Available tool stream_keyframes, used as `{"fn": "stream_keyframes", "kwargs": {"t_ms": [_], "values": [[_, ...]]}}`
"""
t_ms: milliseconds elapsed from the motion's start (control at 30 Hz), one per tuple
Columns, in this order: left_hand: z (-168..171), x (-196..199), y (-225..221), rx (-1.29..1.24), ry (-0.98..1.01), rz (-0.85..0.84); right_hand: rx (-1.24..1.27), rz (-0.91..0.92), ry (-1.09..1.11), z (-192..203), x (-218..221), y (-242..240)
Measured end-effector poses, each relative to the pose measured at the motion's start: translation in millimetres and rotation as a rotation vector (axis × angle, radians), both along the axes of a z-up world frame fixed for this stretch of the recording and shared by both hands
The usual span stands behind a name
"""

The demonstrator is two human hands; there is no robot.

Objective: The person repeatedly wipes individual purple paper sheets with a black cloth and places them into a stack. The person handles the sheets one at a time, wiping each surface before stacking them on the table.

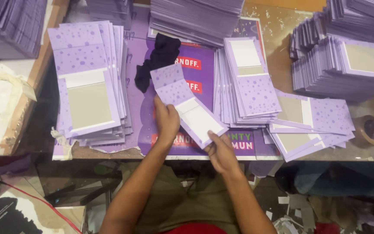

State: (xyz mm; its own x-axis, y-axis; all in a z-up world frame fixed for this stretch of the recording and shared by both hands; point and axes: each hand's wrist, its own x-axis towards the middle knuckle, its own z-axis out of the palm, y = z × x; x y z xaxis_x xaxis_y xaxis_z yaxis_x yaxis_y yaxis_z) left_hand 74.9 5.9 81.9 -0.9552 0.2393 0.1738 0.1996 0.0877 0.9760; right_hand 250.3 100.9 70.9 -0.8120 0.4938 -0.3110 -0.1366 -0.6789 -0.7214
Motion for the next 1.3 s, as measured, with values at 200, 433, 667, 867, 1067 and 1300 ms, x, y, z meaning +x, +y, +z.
{"fn": "stream_keyframes", "kwargs": {"t_ms": [200,433,667,867,1067,1300], "values": [[25.6,-86.4,5.1,-0.604,0.466,0.273,0.152,-0.117,-0.071,-19.6,19.8,-14.5],[20.7,-153.0,68.9,-0.734,0.644,0.043,0.123,-0.171,-0.077,-23.0,34.3,-30.8],[82.3,6.3,12.8,-0.61,0.906,0.174,0.068,-0.133,-0.104,-28.0,30.0,-37.8],[35.0,31.3,25.8,-0.764,0.559,-0.304,0.001,-0.056,-0.11,-29.2,27.2,-32.9],[-13.1,-90.4,68.4,-0.914,0.666,0.078,-0.011,-0.058,-0.074,-40.3,36.0,-37.4],[37.2,-152.4,98.7,-0.516,0.594,0.229,0.464,-0.115,-0.255,9.0,28.1,-46.6]]}}
